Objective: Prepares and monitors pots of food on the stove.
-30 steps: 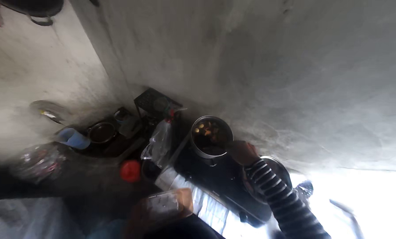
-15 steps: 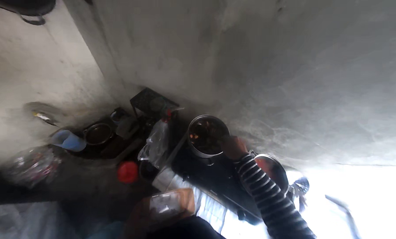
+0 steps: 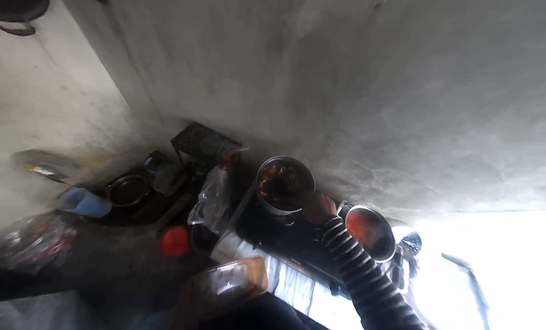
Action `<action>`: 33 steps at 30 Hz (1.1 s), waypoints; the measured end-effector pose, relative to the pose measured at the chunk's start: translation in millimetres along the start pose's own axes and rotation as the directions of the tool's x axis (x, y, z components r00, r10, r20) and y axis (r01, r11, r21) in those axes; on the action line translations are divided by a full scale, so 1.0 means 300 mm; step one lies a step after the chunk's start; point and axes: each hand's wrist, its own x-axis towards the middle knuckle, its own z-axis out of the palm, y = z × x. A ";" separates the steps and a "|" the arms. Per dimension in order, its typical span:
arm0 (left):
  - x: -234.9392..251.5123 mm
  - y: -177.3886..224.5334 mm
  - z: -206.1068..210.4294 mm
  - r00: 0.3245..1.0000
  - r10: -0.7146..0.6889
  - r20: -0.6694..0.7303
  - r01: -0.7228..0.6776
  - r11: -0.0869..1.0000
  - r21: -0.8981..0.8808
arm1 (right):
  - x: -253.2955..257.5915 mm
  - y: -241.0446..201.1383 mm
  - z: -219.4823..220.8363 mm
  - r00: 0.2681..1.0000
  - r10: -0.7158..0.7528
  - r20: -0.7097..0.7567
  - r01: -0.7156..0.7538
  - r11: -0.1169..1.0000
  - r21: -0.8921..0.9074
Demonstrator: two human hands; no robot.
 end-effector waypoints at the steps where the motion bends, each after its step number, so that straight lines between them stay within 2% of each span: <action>1: 0.007 -0.001 -0.004 1.000 0.017 -0.001 -0.017 1.000 0.010 | 0.004 0.002 0.006 1.000 -0.007 0.002 0.007 1.000 0.005; 4: 0.043 -0.008 -0.013 0.998 0.056 0.022 -0.057 0.998 0.030 | -0.021 0.016 -0.021 0.997 -0.025 -0.069 0.024 1.000 -0.013; 8: 0.068 0.015 -0.041 0.999 0.039 0.032 -0.039 0.999 0.011 | -0.045 0.054 -0.018 0.950 -0.011 -0.311 -0.008 0.998 -0.059; 10: 0.089 -0.006 -0.042 0.998 0.055 0.032 -0.055 0.998 0.017 | -0.025 0.067 -0.003 0.934 0.018 -0.357 -0.033 0.999 -0.036; 14: 0.130 -0.016 -0.056 0.992 0.115 0.055 -0.118 0.992 0.043 | 0.044 0.060 0.052 0.950 0.016 -0.312 -0.027 0.999 -0.030; 17: 0.148 0.005 -0.077 0.988 0.138 0.068 -0.142 0.989 0.052 | 0.080 0.025 0.084 0.974 -0.001 -0.227 -0.019 0.996 -0.088; 20: 0.195 -0.043 -0.083 0.982 0.178 0.066 -0.183 0.979 0.085 | 0.067 -0.035 0.072 0.992 0.022 -0.127 -0.046 0.981 -0.190; 22: 0.219 -0.056 -0.103 0.985 0.152 0.082 -0.160 0.982 0.098 | 0.043 -0.067 0.042 0.997 0.034 -0.065 -0.049 0.971 -0.235; 25: 0.252 -0.083 -0.134 0.987 0.140 0.076 -0.148 0.983 0.111 | 0.006 -0.087 -0.024 0.992 0.127 0.022 -0.121 0.975 -0.184; 28: 0.282 -0.117 -0.155 0.990 0.126 0.066 -0.131 0.989 0.069 | 0.028 -0.036 -0.041 0.986 0.163 0.013 -0.161 0.982 -0.095; 31: 0.309 -0.147 -0.164 0.992 0.098 0.073 -0.103 0.993 0.055 | 0.097 0.020 0.004 0.987 0.157 0.010 -0.158 0.985 0.070; 33: 0.322 -0.156 -0.172 0.988 0.136 0.074 -0.141 0.988 0.063 | 0.134 0.047 0.049 0.995 0.101 0.017 -0.102 0.978 0.181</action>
